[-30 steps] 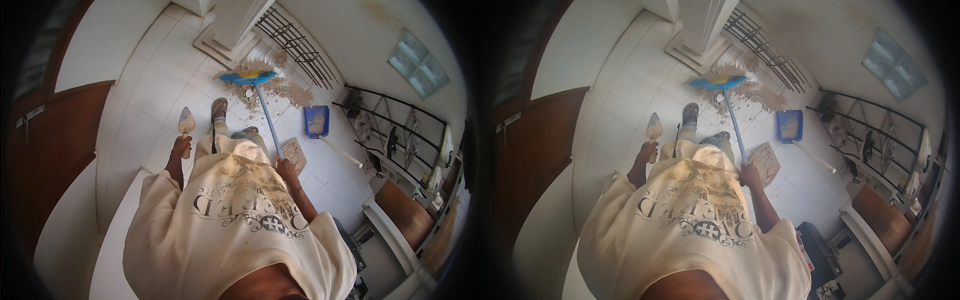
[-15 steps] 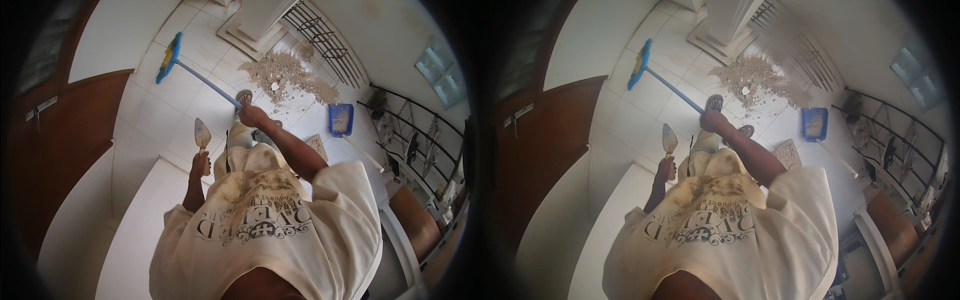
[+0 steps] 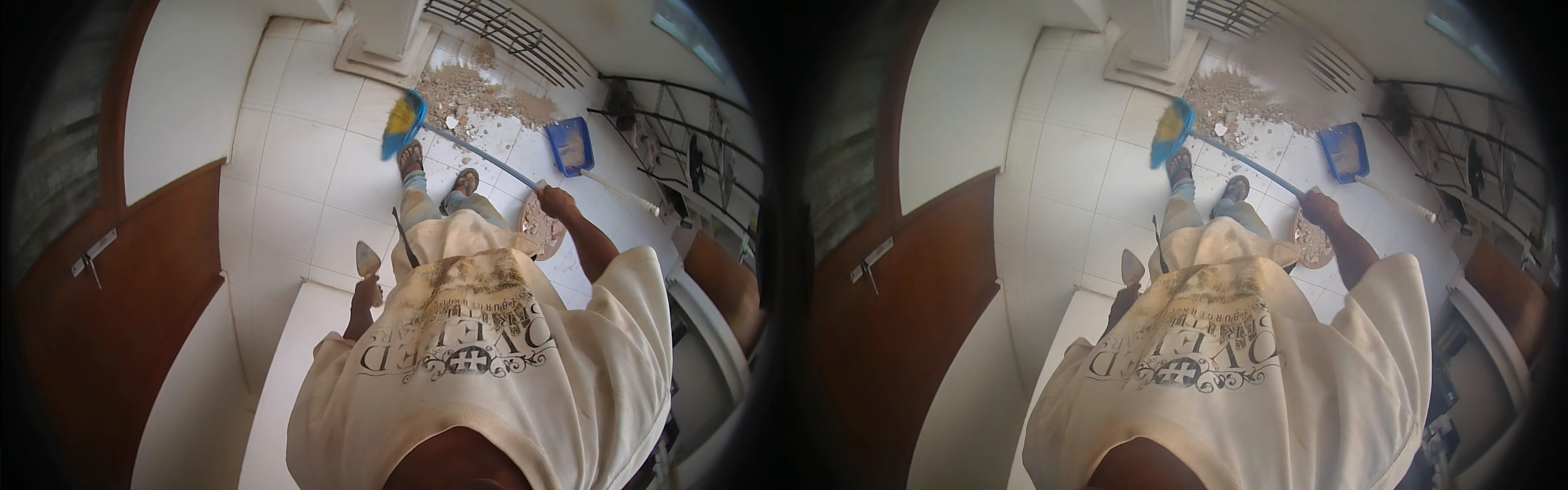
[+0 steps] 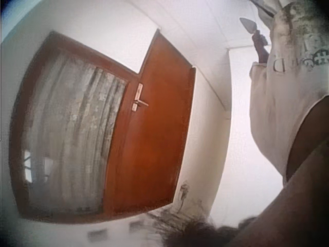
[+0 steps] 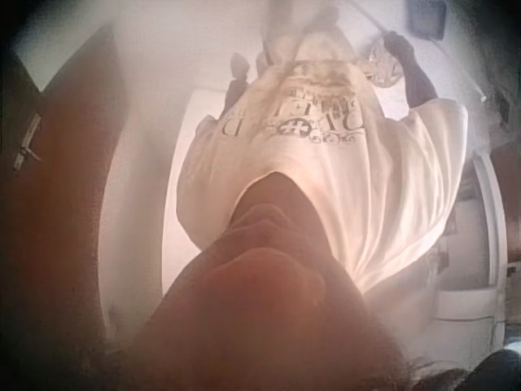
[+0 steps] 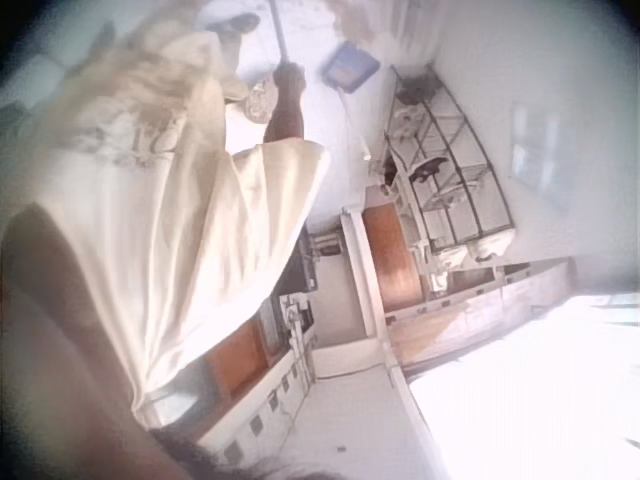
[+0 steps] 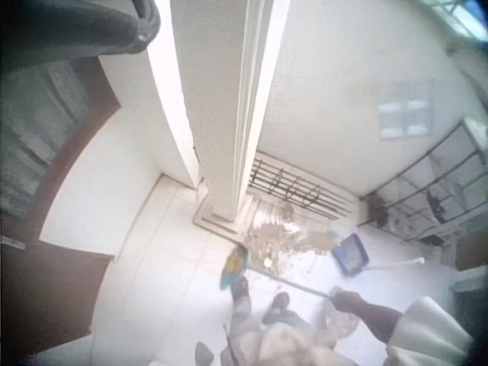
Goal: The person sweeps construction debris on a tiled floor using a broom and dustpan, then scoops the debris into a shallow tray. The person continues sweeping and collecting debris into the dustpan and tray throughout the clip.
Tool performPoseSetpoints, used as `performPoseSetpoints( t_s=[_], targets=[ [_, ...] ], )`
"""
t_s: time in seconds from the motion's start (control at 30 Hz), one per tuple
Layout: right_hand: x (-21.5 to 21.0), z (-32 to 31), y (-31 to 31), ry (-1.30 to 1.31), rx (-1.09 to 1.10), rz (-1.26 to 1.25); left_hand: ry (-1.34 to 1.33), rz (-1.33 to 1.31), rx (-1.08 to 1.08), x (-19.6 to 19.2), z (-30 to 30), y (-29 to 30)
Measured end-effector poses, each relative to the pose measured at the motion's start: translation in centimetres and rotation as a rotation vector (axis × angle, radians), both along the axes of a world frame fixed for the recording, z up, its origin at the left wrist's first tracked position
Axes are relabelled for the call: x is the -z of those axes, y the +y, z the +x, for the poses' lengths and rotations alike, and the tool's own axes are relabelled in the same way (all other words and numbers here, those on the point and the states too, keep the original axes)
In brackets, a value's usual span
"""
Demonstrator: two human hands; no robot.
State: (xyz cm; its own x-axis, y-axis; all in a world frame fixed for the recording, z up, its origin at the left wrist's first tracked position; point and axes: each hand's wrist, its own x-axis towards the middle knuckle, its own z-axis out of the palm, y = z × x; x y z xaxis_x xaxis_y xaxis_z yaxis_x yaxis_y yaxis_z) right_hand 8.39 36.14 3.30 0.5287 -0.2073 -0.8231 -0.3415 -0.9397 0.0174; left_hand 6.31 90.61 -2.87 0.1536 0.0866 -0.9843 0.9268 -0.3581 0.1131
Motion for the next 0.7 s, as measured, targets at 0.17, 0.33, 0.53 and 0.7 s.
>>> performPoseSetpoints(
  t_s=[0.17,0.33,0.53,0.7],
  targets=[
    [-9.0,-8.3,-0.4,-0.062,0.152,0.019,-0.025,-0.109,-0.133,5.6,10.8,-3.4],
    [-12.4,-19.0,3.3,-0.127,0.549,0.014,-0.304,-0.148,-0.021,4.1,20.6,-11.0],
    [-14.4,-31.0,7.6,-0.071,1.054,0.013,-0.345,-0.180,0.350,0.9,22.1,-22.3],
    [-14.9,-43.0,7.6,-0.098,1.293,-0.053,-0.227,-0.205,0.608,0.2,16.3,-33.2]
  ],
)
